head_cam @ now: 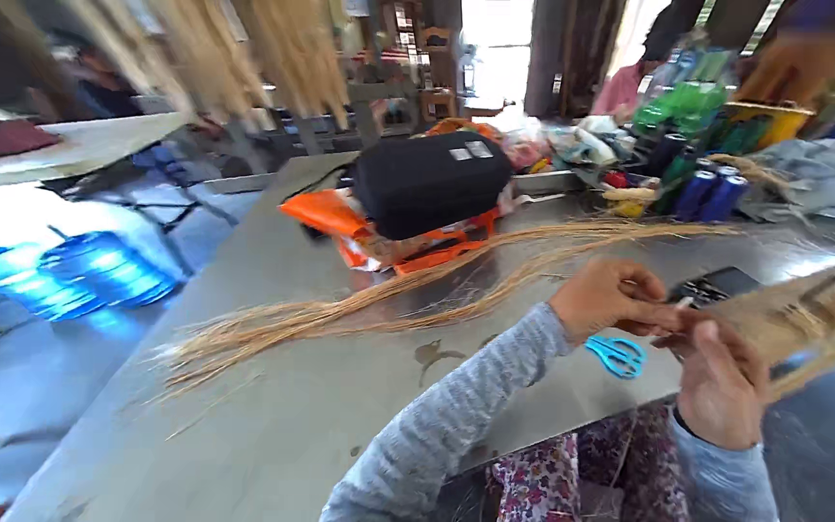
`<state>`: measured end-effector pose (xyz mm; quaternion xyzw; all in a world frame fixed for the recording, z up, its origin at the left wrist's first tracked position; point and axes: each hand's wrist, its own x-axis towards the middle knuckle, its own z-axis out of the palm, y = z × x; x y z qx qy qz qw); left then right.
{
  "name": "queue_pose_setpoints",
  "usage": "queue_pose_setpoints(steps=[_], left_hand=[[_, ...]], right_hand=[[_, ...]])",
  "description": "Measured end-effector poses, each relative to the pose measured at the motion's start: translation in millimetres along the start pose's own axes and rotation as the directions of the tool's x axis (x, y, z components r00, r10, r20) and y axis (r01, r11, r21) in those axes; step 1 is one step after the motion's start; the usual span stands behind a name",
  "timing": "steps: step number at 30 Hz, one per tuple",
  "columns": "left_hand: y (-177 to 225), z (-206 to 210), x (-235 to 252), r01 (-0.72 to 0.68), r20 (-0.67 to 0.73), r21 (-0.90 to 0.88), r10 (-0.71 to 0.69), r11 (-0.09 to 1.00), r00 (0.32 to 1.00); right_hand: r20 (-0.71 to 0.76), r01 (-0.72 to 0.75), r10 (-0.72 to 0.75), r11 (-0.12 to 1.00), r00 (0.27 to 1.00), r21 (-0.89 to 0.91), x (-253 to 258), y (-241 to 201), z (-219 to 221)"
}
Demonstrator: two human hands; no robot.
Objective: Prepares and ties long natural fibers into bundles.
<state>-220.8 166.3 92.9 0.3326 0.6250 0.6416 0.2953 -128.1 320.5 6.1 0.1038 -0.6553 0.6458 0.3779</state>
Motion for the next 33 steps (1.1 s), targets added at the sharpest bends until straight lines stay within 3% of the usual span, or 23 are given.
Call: queue_pose_setpoints(steps=[7, 13, 18, 23, 27, 33], left_hand=[[-9.4, -0.4, 0.3, 0.019, -0.002, -0.128, -0.019, 0.992, 1.0], [-13.0, 0.3, 1.3, 0.031, -0.011, -0.2, -0.034, 0.979, 0.999], [-14.4, 5.8, 0.8, -0.025, -0.077, -0.244, 0.006, 0.969, 0.997], [-13.1, 12.4, -1.5, -0.019, -0.076, -0.242, 0.001, 0.97, 0.997], [-18.8, 12.4, 0.8, -0.105, -0.145, -0.17, 0.08, 0.98, 0.986], [-26.2, 15.0, 2.5, -0.267, -0.264, -0.03, 0.25, 0.963, 0.931]], right_hand=[[0.025, -0.155, 0.154, 0.937, 0.988, 0.312, 5.8, -7.4, 7.4], [-0.063, -0.09, 0.121, 0.928, 0.991, 0.361, 10.3, -5.1, 10.1], [-0.044, -0.039, 0.064, 0.905, 0.997, 0.423, 11.7, 0.3, 9.2], [-0.002, -0.18, 0.226, 0.781, 0.974, 0.598, 11.9, -1.3, 12.3], [-0.136, -0.085, 0.154, 0.907, 0.979, 0.413, 12.5, -0.6, 11.3], [-0.132, -0.032, 0.069, 0.965, 0.989, 0.261, 11.7, 2.1, 8.4]])
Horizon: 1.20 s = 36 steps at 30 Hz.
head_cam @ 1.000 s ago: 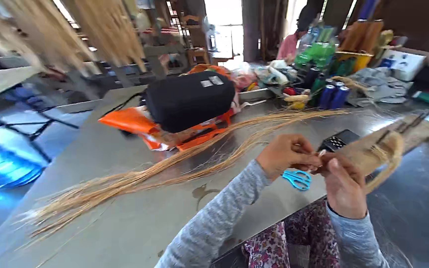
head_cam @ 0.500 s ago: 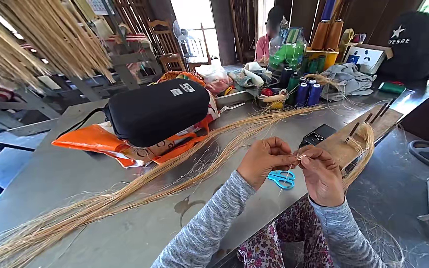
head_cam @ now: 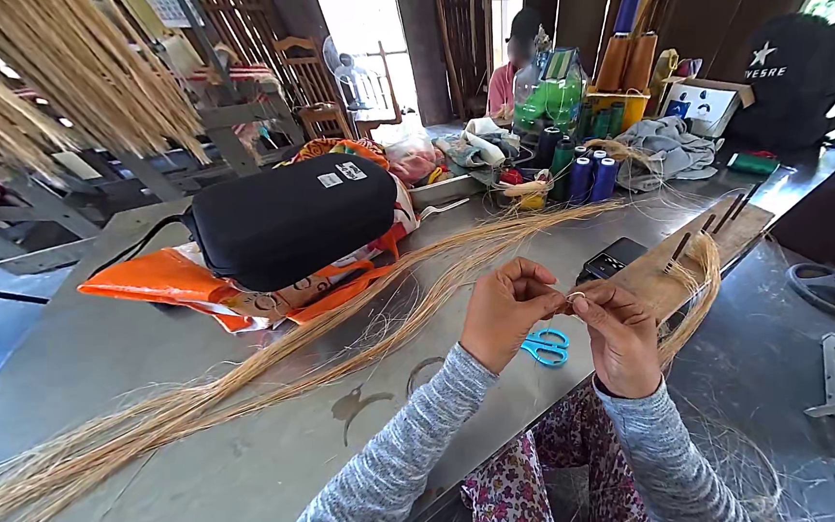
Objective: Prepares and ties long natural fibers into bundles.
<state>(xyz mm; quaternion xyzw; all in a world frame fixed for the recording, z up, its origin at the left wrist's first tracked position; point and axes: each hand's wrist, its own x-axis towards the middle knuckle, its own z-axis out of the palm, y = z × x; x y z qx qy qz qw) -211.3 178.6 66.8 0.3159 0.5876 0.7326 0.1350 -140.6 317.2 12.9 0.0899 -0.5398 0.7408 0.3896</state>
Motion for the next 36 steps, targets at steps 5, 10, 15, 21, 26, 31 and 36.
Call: queue_pose_setpoints(steps=[5, 10, 15, 21, 26, 31, 36], left_hand=[[1.6, 4.6, -2.4, 0.055, -0.003, -0.047, -0.055, 0.997, 0.998], [2.8, 10.7, -4.7, 0.115, 0.002, -0.092, -0.115, 0.989, 0.993], [-0.5, 11.8, -6.1, 0.079, -0.014, -0.066, -0.08, 0.995, 0.997], [-3.3, 10.8, -5.5, 0.068, -0.012, -0.025, -0.069, 0.997, 0.998], [-2.6, 10.7, -4.5, 0.105, -0.024, -0.026, -0.106, 0.994, 0.994], [-4.7, 9.4, -3.4, 0.175, -0.009, -0.118, -0.177, 0.978, 0.984], [-1.5, 8.8, -2.6, 0.214, 0.019, -0.106, -0.213, 0.971, 0.977]], right_hand=[[0.066, -0.048, 0.035, 0.977, 0.997, 0.208, 1.8, 5.1, -0.9], [0.075, -0.249, 0.241, 0.863, 0.968, 0.44, -1.5, 4.7, 4.6], [0.08, -0.326, 0.337, 0.78, 0.938, 0.535, -1.1, 4.6, 4.4], [0.078, -0.376, 0.408, 0.726, 0.909, 0.575, -0.7, 2.2, 5.3], [0.046, -0.395, 0.457, 0.709, 0.888, 0.585, 1.6, 0.1, 8.7], [0.037, -0.383, 0.445, 0.722, 0.895, 0.577, 1.7, 1.2, 9.0], [0.06, -0.335, 0.346, 0.825, 0.936, 0.455, 2.0, 9.5, 3.6]])
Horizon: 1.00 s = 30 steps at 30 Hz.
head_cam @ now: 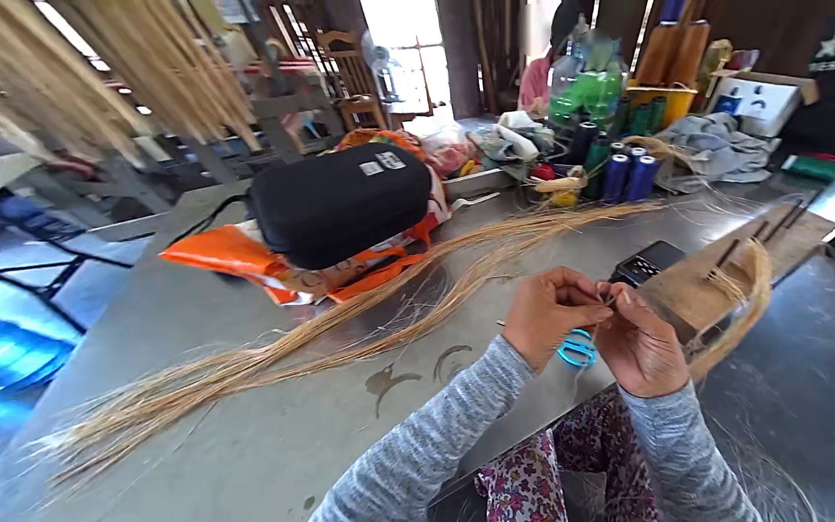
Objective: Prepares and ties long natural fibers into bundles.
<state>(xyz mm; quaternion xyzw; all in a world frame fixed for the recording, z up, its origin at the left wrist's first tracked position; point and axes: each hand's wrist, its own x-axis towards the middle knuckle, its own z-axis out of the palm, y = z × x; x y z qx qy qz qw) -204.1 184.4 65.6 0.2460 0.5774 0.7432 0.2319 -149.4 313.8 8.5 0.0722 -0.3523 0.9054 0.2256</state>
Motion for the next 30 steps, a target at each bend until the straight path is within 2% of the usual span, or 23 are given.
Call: queue_pose_setpoints(steps=[4, 12, 18, 23, 30], left_hand=[[2.1, -1.6, 3.2, 0.074, 0.011, -0.021, -0.073, 0.997, 0.997], [3.0, -3.3, 4.6, 0.161, 0.118, -0.016, -0.158, 0.987, 0.98], [1.8, -4.2, 4.7, 0.197, 0.158, -0.004, -0.194, 0.98, 0.968], [0.5, -1.7, 2.9, 0.242, 0.173, -0.067, -0.228, 0.968, 0.958], [-6.0, -2.4, 3.2, 0.172, 0.139, 0.07, -0.18, 0.983, 0.974]], right_hand=[[0.043, 0.066, -0.063, 0.995, 0.997, -0.068, 4.2, 1.9, -3.4], [-0.077, 0.104, -0.114, 0.987, 0.99, -0.126, 5.0, -3.5, 0.2], [-0.089, 0.167, -0.181, 0.976, 0.98, -0.138, 9.5, -9.4, -6.5], [-0.095, 0.191, -0.205, 0.972, 0.974, -0.133, 11.5, -16.7, -10.3], [-0.1, 0.195, -0.211, 0.97, 0.972, -0.143, 10.2, -17.8, -10.6]])
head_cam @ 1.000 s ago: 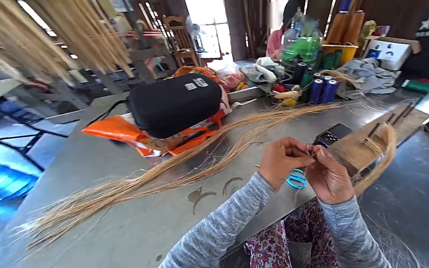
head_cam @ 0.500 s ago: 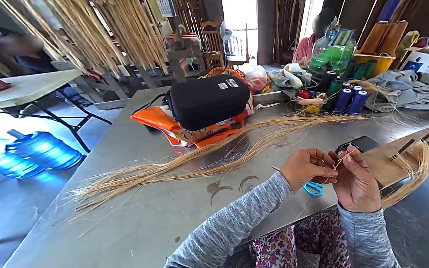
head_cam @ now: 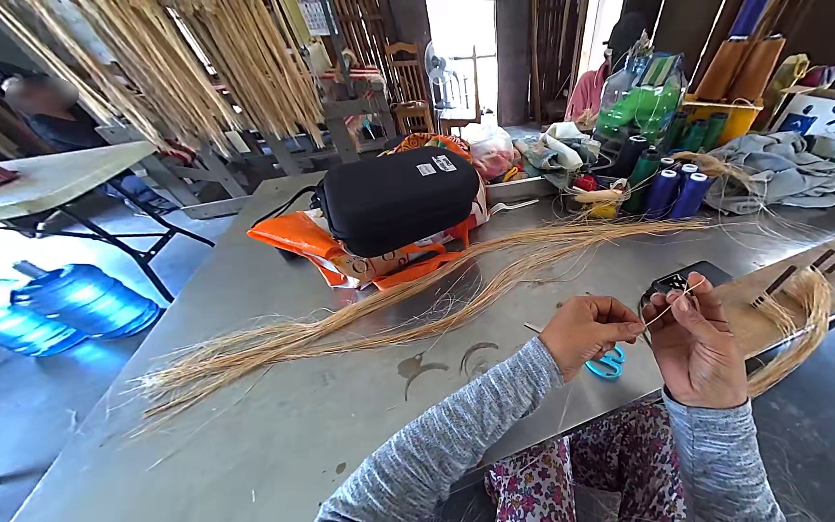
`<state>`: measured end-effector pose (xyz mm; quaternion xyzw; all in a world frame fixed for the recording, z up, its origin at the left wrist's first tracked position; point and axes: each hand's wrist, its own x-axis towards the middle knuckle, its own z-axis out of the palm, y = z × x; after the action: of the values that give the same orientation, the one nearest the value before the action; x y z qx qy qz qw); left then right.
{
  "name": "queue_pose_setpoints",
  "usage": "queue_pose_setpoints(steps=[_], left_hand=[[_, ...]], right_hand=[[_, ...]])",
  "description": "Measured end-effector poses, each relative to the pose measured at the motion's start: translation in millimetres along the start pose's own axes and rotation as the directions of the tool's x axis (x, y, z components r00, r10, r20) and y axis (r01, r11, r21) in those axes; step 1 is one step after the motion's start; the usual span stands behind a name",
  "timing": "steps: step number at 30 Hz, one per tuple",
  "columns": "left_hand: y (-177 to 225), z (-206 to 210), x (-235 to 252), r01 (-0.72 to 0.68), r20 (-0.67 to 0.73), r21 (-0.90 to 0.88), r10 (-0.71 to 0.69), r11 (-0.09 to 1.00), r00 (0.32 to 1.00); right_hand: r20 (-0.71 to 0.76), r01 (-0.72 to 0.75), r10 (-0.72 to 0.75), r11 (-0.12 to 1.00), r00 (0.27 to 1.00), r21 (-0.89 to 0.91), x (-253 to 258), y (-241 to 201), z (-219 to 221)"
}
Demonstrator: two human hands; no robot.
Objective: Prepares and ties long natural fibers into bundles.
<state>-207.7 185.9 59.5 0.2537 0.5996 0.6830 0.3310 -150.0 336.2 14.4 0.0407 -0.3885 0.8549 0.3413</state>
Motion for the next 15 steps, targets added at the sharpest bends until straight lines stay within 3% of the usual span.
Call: queue_pose_setpoints(steps=[6, 15], left_hand=[[-0.1, -1.1, -0.8, -0.033, 0.038, 0.158, 0.027, 0.987, 0.999], [-8.7, -5.6, 5.5, -0.09, 0.158, 0.299, 0.043, 0.95, 0.987]], right_hand=[[0.036, 0.086, -0.086, 0.996, 0.996, -0.002, 3.6, -4.5, -5.4], [0.024, 0.085, -0.085, 0.996, 0.996, -0.008, 6.0, -12.5, -17.0]])
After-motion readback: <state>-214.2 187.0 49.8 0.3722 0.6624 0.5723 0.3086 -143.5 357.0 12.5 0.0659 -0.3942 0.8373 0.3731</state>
